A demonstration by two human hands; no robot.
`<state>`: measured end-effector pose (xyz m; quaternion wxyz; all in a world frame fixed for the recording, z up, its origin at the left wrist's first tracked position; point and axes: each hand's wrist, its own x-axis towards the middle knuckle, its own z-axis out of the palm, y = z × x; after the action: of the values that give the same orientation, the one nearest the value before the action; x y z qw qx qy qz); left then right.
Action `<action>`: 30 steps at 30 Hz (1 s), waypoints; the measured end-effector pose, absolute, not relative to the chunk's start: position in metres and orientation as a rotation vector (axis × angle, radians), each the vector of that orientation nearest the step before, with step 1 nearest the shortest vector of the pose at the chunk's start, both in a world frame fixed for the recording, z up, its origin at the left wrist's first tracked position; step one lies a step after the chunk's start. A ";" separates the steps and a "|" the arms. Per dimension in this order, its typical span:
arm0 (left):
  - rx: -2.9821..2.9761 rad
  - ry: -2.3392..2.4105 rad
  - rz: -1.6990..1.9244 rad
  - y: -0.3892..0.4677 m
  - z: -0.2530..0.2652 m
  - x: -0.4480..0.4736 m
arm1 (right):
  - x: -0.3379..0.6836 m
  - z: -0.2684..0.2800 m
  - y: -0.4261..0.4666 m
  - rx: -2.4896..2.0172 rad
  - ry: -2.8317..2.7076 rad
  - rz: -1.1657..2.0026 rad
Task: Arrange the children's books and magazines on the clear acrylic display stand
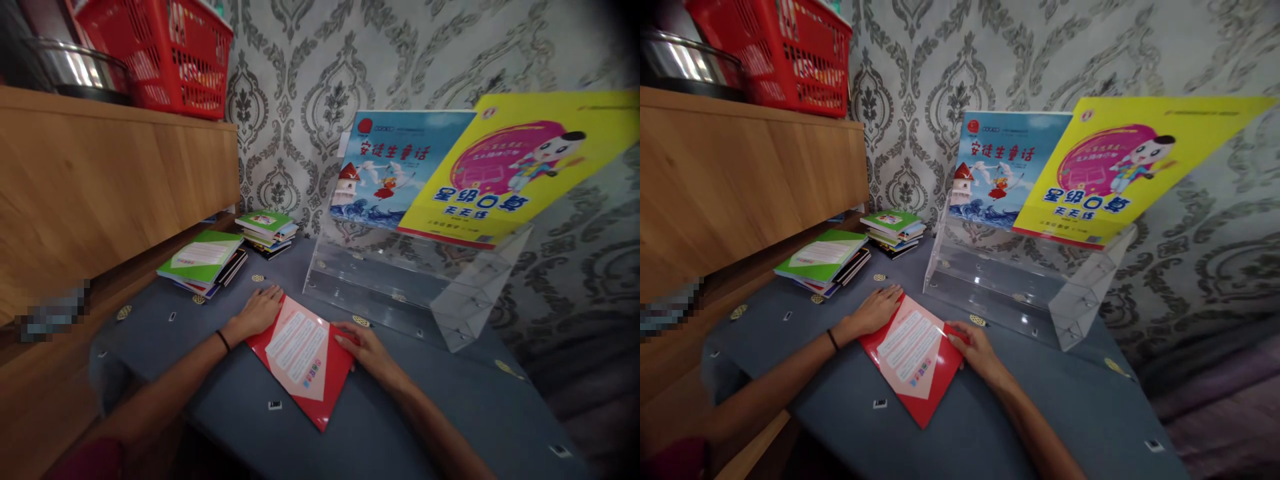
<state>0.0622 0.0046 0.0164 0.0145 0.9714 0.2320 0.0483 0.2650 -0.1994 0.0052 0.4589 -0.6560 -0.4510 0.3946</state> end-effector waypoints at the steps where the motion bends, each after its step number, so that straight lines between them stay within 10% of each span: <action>1: 3.024 0.721 0.166 0.005 0.019 0.060 | 0.272 0.008 -0.199 -1.645 -1.137 0.980; 9: 3.088 0.749 0.240 -0.024 0.023 0.042 | 0.259 0.013 -0.186 -2.090 -1.476 0.089; 17: 3.062 0.750 0.174 -0.022 0.025 0.036 | 0.134 0.008 -0.132 -1.906 -1.905 0.457; 30: 3.173 0.921 0.046 -0.005 -0.009 0.048 | 0.230 0.000 -0.226 -2.372 -1.470 0.168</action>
<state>0.0479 -0.0046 -0.0086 -0.0813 0.9571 0.2779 0.0140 0.2298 -0.2255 -0.0001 0.1721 -0.8358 -0.5179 0.0591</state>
